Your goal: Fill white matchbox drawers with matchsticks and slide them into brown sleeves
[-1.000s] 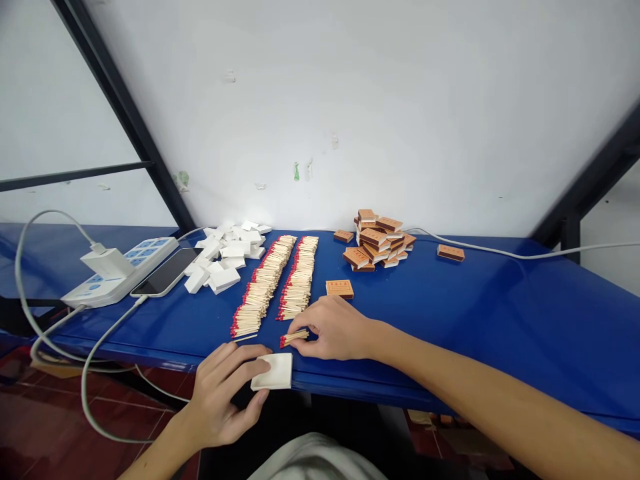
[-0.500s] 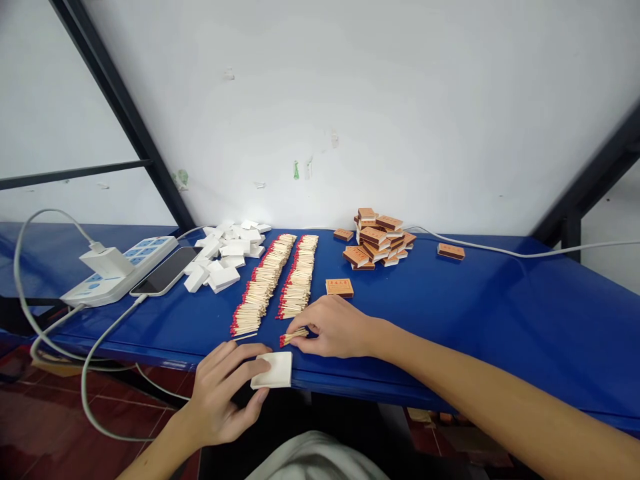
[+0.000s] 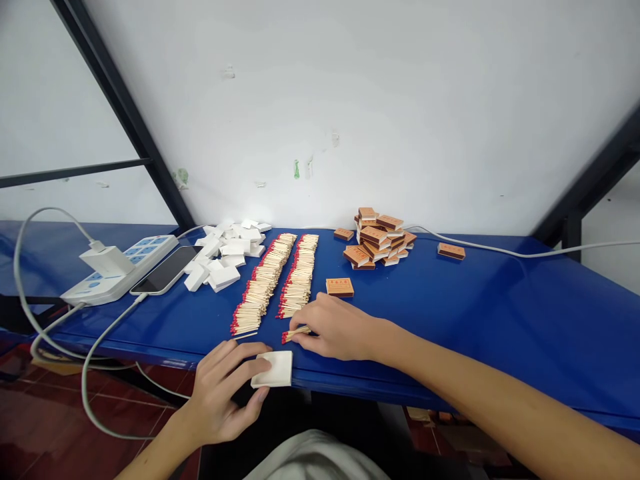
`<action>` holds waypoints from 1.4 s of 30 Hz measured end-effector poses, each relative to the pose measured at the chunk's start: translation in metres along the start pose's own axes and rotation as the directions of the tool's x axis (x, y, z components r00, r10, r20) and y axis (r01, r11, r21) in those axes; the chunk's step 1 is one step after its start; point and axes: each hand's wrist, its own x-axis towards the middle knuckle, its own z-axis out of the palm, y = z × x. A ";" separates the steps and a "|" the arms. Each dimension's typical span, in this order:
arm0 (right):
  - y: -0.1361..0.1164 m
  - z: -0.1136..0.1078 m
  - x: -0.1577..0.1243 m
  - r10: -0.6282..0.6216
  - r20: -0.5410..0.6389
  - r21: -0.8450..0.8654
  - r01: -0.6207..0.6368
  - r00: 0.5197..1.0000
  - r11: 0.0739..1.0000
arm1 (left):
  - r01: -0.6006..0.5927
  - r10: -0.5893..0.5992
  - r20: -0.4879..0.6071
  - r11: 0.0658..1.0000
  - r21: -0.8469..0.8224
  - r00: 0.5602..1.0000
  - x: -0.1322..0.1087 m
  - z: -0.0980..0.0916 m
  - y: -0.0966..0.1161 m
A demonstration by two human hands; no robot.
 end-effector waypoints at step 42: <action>0.002 0.003 0.003 0.068 -0.150 0.145 -0.046 0.986 0.988 | 0.004 -0.003 0.023 1.000 -0.012 1.000 -0.001 0.000 -0.001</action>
